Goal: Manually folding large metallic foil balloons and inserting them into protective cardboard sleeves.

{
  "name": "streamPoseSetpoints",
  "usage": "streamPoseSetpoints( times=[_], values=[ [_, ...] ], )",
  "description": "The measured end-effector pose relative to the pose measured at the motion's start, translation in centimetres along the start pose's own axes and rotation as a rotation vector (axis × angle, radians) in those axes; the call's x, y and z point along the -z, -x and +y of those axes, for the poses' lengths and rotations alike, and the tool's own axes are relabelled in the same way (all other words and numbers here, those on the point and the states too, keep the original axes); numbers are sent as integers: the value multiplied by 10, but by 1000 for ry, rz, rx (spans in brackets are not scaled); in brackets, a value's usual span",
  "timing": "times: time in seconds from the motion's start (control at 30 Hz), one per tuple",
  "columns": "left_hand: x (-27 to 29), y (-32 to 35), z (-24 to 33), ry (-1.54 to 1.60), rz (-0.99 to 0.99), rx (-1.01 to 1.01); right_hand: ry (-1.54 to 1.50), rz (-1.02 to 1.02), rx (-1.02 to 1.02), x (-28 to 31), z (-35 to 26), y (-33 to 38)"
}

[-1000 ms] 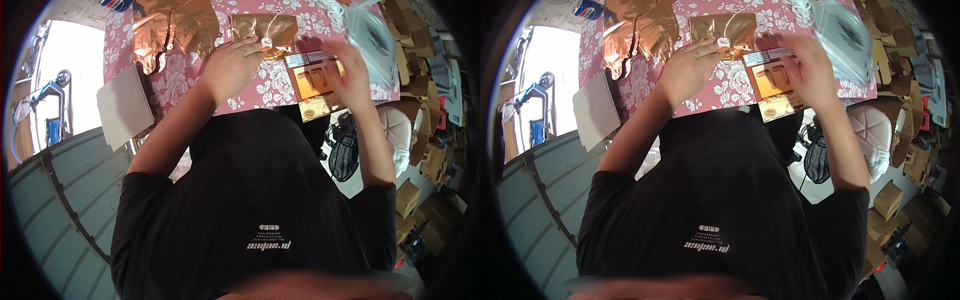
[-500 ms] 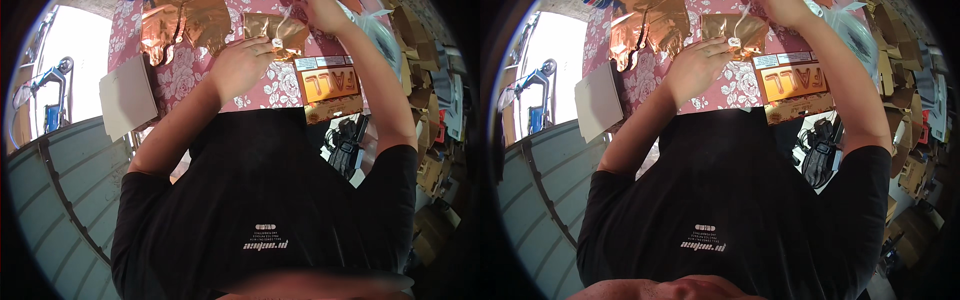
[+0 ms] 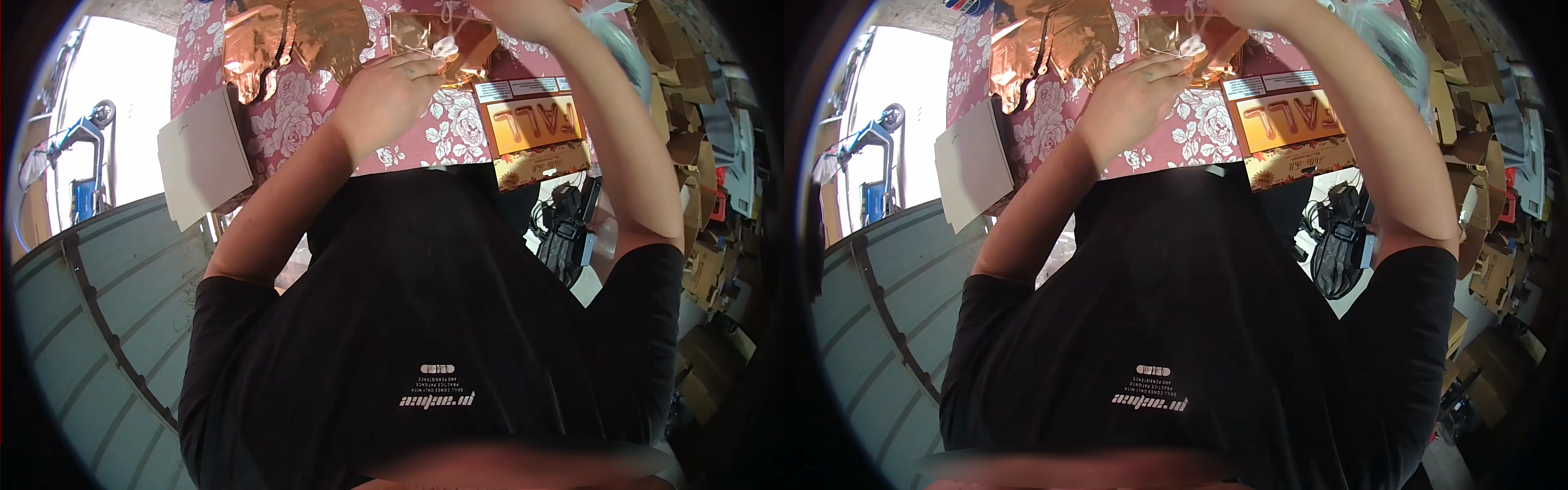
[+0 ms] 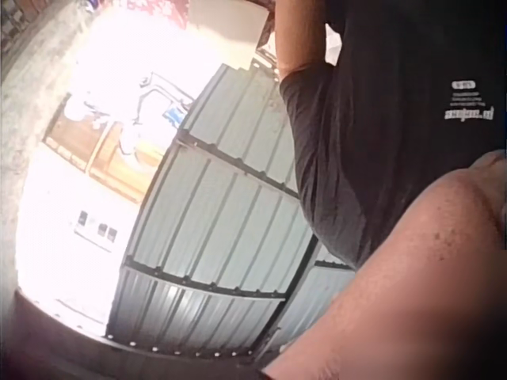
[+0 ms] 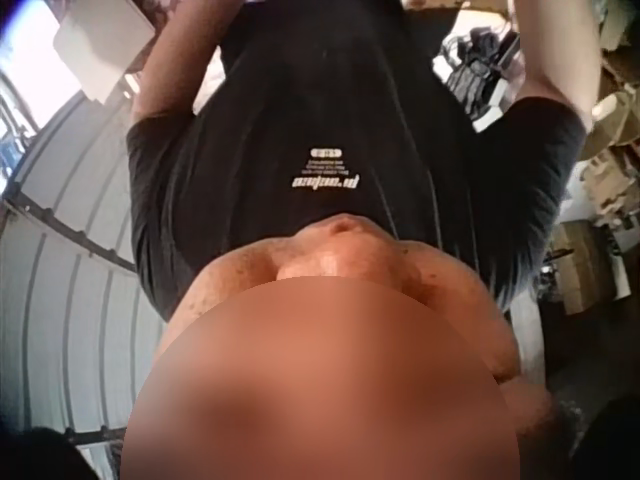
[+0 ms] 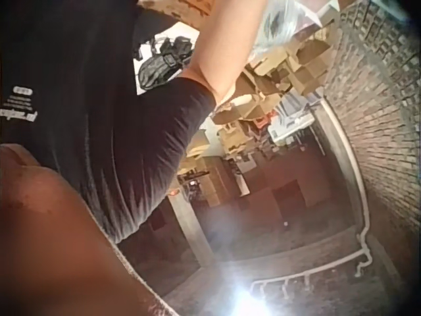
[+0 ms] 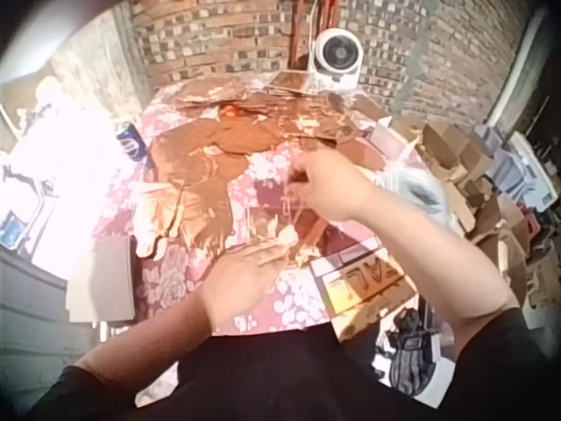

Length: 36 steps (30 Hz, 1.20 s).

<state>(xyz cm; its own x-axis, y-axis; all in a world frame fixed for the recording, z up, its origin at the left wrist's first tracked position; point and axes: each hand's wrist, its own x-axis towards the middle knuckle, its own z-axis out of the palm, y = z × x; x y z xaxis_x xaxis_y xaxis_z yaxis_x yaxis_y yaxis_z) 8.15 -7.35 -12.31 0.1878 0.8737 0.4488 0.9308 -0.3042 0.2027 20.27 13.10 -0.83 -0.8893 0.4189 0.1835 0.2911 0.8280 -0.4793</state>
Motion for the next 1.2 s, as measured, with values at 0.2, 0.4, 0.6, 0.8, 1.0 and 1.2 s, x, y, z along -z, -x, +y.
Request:
streamPoseSetpoints(
  times=[0.2,0.4,0.6,0.8,1.0,1.2],
  values=[
    [0,0,0,-13,1,7,68,9,-67,-34,-1,34],
    [-4,3,-3,-6,6,5,97,-255,100,13,6,150],
    [-2,3,-3,15,-8,5,503,-330,108,5,19,237],
    [8,-3,2,25,-124,51,246,125,116,46,4,225],
    [2,1,0,1,30,-3,476,411,-87,20,-36,133],
    [15,-2,7,-14,-227,104,516,-5,48,-56,-34,76]
  ],
)
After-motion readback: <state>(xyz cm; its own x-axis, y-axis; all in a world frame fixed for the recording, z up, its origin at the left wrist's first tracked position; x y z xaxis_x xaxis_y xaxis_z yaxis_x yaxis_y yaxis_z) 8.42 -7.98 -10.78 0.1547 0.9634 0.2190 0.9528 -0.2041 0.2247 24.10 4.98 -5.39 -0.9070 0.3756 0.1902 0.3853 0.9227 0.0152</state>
